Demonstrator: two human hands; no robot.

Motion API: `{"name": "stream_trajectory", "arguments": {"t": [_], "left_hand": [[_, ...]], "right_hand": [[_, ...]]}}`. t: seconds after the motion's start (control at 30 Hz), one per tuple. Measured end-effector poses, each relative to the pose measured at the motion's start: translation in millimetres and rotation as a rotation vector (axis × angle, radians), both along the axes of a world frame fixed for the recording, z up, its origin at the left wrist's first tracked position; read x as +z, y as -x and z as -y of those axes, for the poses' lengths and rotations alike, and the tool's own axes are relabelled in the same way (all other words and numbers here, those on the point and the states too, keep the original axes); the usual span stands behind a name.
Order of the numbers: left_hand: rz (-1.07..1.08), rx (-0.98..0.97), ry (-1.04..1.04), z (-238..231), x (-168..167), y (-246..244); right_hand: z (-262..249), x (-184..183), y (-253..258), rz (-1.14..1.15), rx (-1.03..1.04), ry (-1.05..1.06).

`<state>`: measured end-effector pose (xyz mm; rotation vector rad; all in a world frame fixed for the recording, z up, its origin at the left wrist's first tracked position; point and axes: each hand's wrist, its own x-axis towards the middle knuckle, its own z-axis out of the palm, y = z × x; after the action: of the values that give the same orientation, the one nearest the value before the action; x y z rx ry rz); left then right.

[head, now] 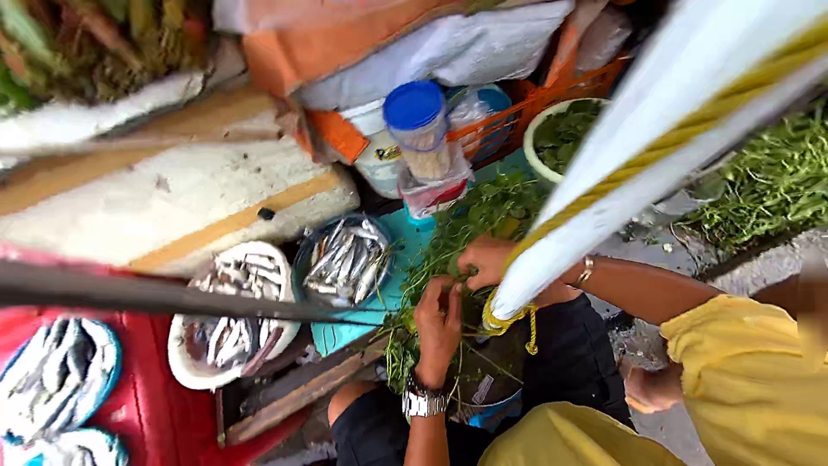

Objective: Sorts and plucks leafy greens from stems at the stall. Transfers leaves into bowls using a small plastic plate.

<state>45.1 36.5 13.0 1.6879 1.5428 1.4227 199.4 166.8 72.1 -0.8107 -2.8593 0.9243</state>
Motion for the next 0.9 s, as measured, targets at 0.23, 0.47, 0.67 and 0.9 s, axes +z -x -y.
{"name": "stream_trajectory", "arguments": {"t": [0.23, 0.47, 0.67, 0.9], "left_hand": [[-0.282, 0.081, 0.090, 10.4, -0.5, -12.6], [-0.354, 0.155, -0.008, 15.6, -7.0, -14.2], [-0.076, 0.056, 0.085, 1.0, 0.5, -13.8], [-0.226, 0.008, 0.106, -21.9, 11.2, -18.1]], "right_hand": [[4.7, 23.4, -15.1, -0.096, -0.064, 0.276], [-10.9, 25.9, -42.6, -0.099, 0.029, 0.391], [-12.2, 29.6, -50.4, -0.294, -0.151, 0.150], [-4.4, -2.1, -46.2, -0.471, -0.282, 0.123]]}}
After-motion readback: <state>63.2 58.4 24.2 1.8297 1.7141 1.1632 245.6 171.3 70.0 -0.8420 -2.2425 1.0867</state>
